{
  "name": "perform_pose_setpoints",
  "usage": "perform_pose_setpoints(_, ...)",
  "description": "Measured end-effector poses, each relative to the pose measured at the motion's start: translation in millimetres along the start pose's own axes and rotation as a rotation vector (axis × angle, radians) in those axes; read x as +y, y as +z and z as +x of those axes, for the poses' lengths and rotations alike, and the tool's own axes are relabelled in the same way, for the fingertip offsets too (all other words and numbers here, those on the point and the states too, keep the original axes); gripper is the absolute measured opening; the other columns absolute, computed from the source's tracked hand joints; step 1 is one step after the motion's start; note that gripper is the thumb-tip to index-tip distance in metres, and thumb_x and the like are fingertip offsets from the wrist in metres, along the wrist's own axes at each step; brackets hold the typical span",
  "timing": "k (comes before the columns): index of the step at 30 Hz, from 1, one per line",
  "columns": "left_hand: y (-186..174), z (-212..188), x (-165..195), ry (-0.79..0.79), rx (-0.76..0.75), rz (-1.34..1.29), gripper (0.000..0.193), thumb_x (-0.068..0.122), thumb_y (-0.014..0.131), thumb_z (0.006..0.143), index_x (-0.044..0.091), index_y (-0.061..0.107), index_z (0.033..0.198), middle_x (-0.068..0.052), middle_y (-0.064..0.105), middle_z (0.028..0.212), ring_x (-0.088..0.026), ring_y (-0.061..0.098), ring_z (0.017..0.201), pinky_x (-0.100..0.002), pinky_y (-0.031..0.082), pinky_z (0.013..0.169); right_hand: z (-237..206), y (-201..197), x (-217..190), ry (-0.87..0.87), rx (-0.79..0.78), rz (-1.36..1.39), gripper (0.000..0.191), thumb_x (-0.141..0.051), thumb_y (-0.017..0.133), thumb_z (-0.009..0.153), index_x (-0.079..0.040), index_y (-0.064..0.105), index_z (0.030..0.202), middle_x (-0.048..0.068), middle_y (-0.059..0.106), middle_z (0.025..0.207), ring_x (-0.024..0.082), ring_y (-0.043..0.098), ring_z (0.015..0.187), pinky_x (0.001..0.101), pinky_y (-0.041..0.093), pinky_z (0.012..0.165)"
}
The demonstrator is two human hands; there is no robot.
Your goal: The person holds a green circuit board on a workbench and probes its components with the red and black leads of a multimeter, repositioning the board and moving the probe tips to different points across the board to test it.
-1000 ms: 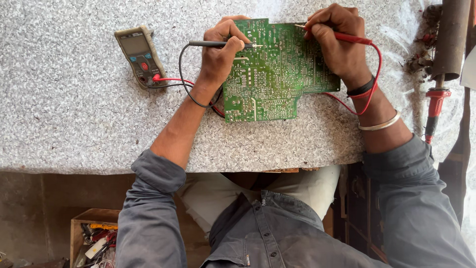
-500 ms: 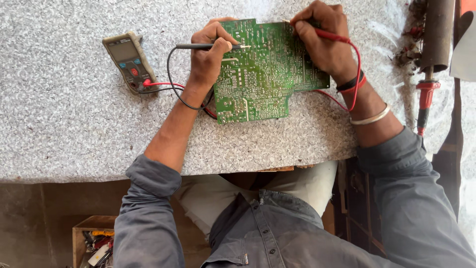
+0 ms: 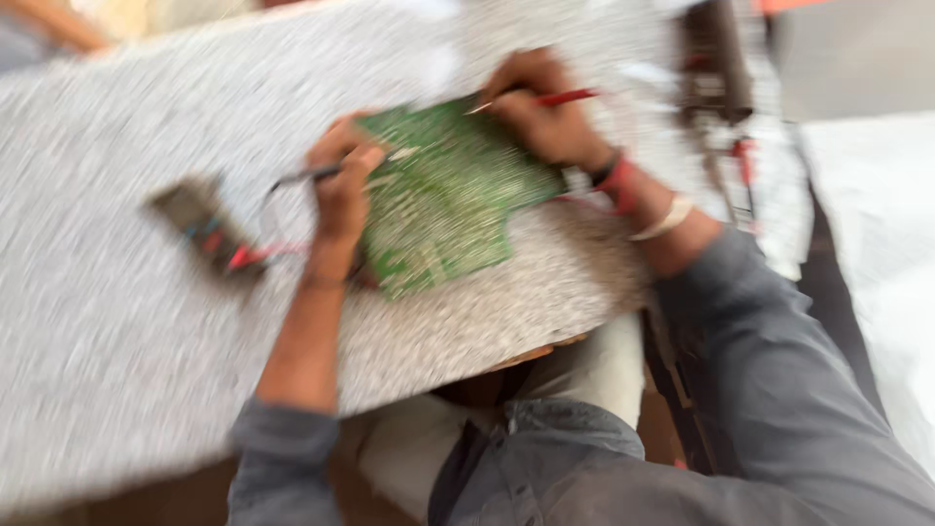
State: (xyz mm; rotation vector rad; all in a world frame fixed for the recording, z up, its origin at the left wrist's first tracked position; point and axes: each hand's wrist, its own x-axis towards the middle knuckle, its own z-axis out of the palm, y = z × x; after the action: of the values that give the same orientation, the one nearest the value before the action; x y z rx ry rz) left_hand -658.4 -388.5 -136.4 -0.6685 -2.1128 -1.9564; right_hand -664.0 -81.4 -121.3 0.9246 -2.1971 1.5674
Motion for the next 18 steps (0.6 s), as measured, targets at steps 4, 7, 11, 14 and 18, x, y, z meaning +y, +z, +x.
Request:
perform_pose_setpoints(4,0,4,13,-0.077,0.006,0.001,0.019,0.013,0.056,0.081,-0.002,0.067,0.082,-0.015,0.071,0.095,-0.030,0.064,0.120,-0.040,0.046,0.109,10,-9,-27,0.003,-0.015,-0.170,0.015,-0.021,0.064,0.097,-0.007,0.070,0.096,0.007,0.070,0.096,0.021,0.065,0.096,0.0389,0.046,0.095)
perform_pose_setpoints(7,4,1,19,-0.098,-0.005,-0.011,0.020,0.012,0.055,0.081,-0.003,0.067,0.085,-0.021,0.070,0.113,-0.029,0.063,0.119,-0.039,0.044,0.112,14,-14,-45,0.034,-0.065,-0.315,0.020,-0.025,0.066,0.102,-0.010,0.076,0.111,0.003,0.075,0.103,0.022,0.065,0.101,0.0412,0.039,0.097)
perform_pose_setpoints(11,9,1,16,-0.104,-0.007,0.004,0.022,0.011,0.055,0.081,-0.004,0.068,0.089,-0.025,0.068,0.122,-0.029,0.063,0.120,-0.039,0.044,0.113,15,-20,-50,0.068,-0.080,-0.273,0.020,-0.031,0.068,0.100,-0.014,0.078,0.105,0.000,0.077,0.103,0.018,0.065,0.103,0.0407,0.038,0.102)
perform_pose_setpoints(14,13,0,12,-0.139,-0.012,0.021,0.023,0.012,0.054,0.080,-0.004,0.067,0.090,-0.024,0.067,0.125,-0.027,0.063,0.113,-0.037,0.047,0.107,11,-27,-45,0.131,-0.064,-0.175,0.022,-0.033,0.069,0.095,-0.015,0.077,0.105,0.001,0.074,0.101,0.017,0.065,0.103,0.0379,0.042,0.104)
perform_pose_setpoints(18,17,1,7,-0.156,-0.002,0.003,0.022,0.011,0.053,0.081,-0.005,0.066,0.089,-0.025,0.067,0.122,-0.028,0.063,0.119,-0.036,0.048,0.106,6,-30,-35,0.132,-0.073,-0.161,0.023,-0.036,0.072,0.091,-0.015,0.078,0.099,0.001,0.074,0.097,0.018,0.065,0.101,0.0398,0.040,0.104)
